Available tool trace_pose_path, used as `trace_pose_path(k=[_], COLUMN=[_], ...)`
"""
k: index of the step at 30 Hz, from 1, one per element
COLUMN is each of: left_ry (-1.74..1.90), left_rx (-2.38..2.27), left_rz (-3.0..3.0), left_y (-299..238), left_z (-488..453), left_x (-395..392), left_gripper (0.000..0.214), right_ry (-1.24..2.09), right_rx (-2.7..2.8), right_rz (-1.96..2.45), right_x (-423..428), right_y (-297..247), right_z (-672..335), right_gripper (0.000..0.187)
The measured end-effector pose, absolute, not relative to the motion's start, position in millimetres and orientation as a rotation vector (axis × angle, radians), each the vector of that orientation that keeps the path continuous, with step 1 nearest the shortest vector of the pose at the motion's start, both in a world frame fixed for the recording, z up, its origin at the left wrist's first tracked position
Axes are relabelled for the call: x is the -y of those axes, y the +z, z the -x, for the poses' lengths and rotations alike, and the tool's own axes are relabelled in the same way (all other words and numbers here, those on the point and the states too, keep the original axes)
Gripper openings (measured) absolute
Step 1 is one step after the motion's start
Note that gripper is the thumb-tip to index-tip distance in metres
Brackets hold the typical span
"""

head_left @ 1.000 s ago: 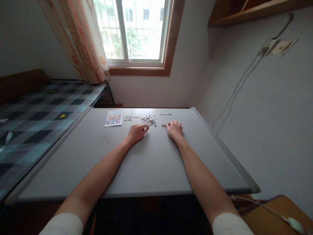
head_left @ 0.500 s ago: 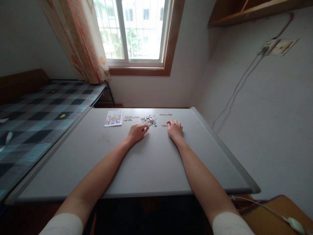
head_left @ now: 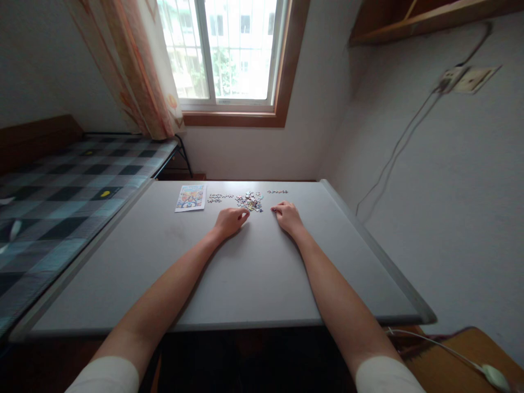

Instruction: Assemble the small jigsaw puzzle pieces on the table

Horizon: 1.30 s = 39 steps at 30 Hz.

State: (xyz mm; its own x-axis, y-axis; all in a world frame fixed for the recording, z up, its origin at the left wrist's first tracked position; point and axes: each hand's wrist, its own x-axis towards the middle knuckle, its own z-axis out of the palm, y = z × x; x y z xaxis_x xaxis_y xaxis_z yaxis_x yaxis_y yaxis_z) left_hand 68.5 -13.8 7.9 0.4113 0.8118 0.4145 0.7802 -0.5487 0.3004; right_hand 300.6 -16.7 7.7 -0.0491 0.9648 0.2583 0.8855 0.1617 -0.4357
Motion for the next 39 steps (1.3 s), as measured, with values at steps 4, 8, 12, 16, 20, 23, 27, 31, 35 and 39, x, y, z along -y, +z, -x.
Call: trace_pose_path(k=[4, 8, 12, 16, 20, 23, 27, 31, 35, 39], left_ry=[0.798, 0.793, 0.798, 0.797, 0.8, 0.804, 0.806, 0.789, 0.787, 0.792], left_rx=[-1.478, -1.479, -1.484, -1.481, -1.468, -1.461, -1.462, -1.479, -1.472, -1.463], left_rz=[-2.589, -2.588, -2.601, -2.603, -2.596, -2.599, -2.616, -2.623, -2.615, -2.597], left_y=[8.9, 9.1, 8.0, 7.7, 7.4, 6.7, 6.4, 7.5, 8.6, 9.1], left_z=[-69.0, -69.1, -68.7, -68.5, -68.4, -68.2, -68.3, -68.5, -68.6, -68.7], left_x=[14.3, 14.5, 14.1, 13.7, 13.1, 12.5, 12.5, 13.3, 13.9, 13.9], left_gripper=[0.025, 0.025, 0.024, 0.024, 0.024, 0.025, 0.024, 0.025, 0.024, 0.025], right_ry=[0.2, 0.181, 0.166, 0.159, 0.154, 0.129, 0.105, 0.126, 0.144, 0.14], right_rx=[1.957, 1.944, 1.936, 1.929, 1.927, 1.911, 1.911, 1.924, 1.952, 2.072], right_rz=[1.789, 1.819, 1.831, 1.842, 1.847, 1.852, 1.846, 1.807, 1.764, 1.748], right_x=[19.6, 21.9, 23.4, 24.1, 25.5, 26.7, 26.6, 24.1, 23.5, 28.3], right_y=[9.6, 11.7, 13.5, 14.5, 15.4, 15.7, 14.9, 13.5, 14.7, 18.7], right_z=[-298.7, -297.2, -296.8, -296.6, -296.1, -295.5, -294.7, -295.8, -297.1, -293.8], right_gripper=[0.028, 0.025, 0.023, 0.023, 0.023, 0.02, 0.019, 0.019, 0.019, 0.024])
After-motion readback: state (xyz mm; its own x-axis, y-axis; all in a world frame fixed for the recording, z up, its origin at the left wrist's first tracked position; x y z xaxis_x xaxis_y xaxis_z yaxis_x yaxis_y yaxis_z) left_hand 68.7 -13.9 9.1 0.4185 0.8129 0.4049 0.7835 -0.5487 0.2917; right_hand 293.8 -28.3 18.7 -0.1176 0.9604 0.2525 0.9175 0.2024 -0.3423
